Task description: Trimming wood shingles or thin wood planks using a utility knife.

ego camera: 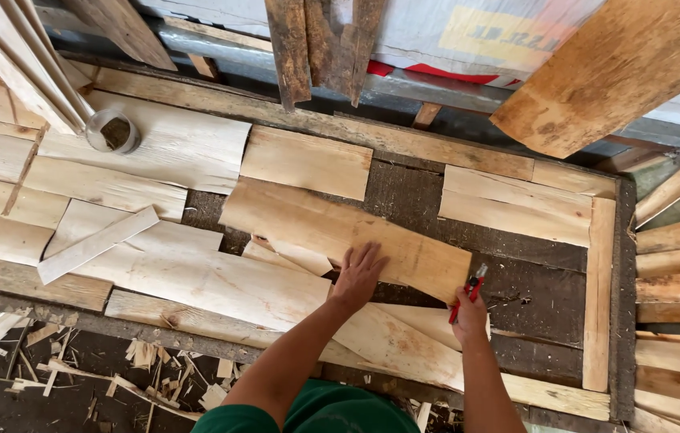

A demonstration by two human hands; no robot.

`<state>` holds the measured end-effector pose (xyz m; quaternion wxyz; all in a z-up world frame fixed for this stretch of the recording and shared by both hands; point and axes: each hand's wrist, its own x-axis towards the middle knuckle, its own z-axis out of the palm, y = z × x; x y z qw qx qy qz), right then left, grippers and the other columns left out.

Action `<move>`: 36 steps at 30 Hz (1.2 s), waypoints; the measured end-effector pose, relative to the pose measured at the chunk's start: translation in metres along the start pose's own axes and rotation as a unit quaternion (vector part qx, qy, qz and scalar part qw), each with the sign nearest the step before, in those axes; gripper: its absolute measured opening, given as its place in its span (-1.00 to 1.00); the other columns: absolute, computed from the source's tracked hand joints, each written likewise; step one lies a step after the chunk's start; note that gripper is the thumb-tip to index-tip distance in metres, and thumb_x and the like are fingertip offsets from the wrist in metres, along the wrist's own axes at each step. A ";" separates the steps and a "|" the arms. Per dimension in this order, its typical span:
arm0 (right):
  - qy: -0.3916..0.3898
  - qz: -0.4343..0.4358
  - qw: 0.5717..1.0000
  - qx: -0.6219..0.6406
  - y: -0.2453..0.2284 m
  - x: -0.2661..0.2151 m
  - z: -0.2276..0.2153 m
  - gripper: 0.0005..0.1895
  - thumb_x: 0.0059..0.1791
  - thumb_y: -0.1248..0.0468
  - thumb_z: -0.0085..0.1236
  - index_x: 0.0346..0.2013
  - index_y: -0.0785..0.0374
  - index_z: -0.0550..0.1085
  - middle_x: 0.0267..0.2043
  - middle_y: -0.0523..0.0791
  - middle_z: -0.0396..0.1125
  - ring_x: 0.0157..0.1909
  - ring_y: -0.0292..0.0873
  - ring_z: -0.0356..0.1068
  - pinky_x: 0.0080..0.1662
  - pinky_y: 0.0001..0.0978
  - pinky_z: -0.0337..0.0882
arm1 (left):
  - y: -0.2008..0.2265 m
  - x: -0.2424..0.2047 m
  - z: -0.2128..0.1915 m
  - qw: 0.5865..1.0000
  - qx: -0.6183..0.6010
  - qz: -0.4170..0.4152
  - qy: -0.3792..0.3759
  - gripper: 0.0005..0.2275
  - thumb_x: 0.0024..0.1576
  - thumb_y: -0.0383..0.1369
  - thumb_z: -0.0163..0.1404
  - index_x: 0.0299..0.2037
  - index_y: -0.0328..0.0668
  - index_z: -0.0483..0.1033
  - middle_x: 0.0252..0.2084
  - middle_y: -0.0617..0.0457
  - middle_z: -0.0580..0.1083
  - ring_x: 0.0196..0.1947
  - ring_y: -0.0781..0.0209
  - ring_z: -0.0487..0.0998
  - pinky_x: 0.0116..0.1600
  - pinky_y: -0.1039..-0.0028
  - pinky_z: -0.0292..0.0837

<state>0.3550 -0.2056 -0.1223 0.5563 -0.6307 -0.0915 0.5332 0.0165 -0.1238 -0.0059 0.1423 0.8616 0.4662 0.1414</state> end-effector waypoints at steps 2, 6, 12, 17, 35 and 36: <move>0.016 -0.012 1.000 0.000 0.002 0.002 -0.010 -0.91 0.10 0.24 0.19 -0.16 0.12 0.44 -0.35 -0.21 0.32 -0.36 -0.22 0.30 -0.29 -0.26 0.36 | 0.007 -0.002 -0.013 1.000 -0.002 0.019 0.012 -0.49 0.14 -0.47 -0.05 0.37 -0.08 0.29 0.54 -0.17 0.06 0.56 -0.11 -0.05 0.49 -0.17 -0.17; 0.088 -0.033 0.995 0.014 0.003 -0.005 -0.023 -0.91 0.11 0.24 0.17 -0.15 0.10 0.43 -0.34 -0.23 0.32 -0.40 -0.22 0.29 -0.31 -0.24 0.37 | 0.017 -0.008 -0.013 0.997 -0.024 0.053 0.050 -0.43 0.15 -0.49 -0.05 0.44 -0.02 0.26 0.58 -0.12 0.04 0.60 -0.08 -0.07 0.56 -0.13 -0.19; 0.138 -0.055 0.987 0.063 -0.018 -0.025 -0.019 -0.85 0.12 0.26 0.13 -0.01 0.06 0.43 -0.20 -0.21 0.40 -0.25 -0.23 0.39 -0.24 -0.28 0.42 | 0.022 -0.014 -0.017 0.996 -0.016 0.061 0.056 -0.44 0.15 -0.45 -0.02 0.43 -0.02 0.27 0.57 -0.11 0.03 0.59 -0.07 -0.07 0.53 -0.18 -0.22; 0.148 -0.068 0.983 0.083 -0.020 -0.018 -0.031 -0.83 0.12 0.28 0.10 0.02 0.08 0.44 -0.13 -0.21 0.41 -0.19 -0.22 0.41 -0.22 -0.29 0.44 | 0.031 -0.011 -0.012 0.998 -0.017 0.052 0.042 -0.43 0.14 -0.41 0.00 0.43 -0.02 0.25 0.58 -0.12 -0.01 0.59 -0.08 -0.11 0.50 -0.22 -0.22; 0.069 -0.029 0.997 0.014 0.015 0.015 -0.048 -0.92 0.09 0.26 0.16 -0.12 0.10 0.47 -0.34 -0.26 0.32 -0.39 -0.30 0.27 -0.34 -0.36 0.32 | 0.064 0.007 -0.010 0.999 0.026 -0.044 -0.007 -0.33 0.13 -0.06 0.07 0.46 0.02 0.17 0.56 -0.11 -0.03 0.58 -0.11 -0.17 0.47 -0.31 -0.36; 0.052 -0.034 0.998 0.025 0.016 0.014 -0.045 -0.91 0.08 0.27 0.16 -0.12 0.10 0.46 -0.32 -0.28 0.33 -0.37 -0.33 0.28 -0.32 -0.38 0.33 | 0.062 0.007 -0.014 0.998 0.004 -0.055 -0.002 -0.34 0.16 0.00 0.05 0.44 0.01 0.17 0.55 -0.12 -0.02 0.57 -0.11 -0.16 0.47 -0.34 -0.37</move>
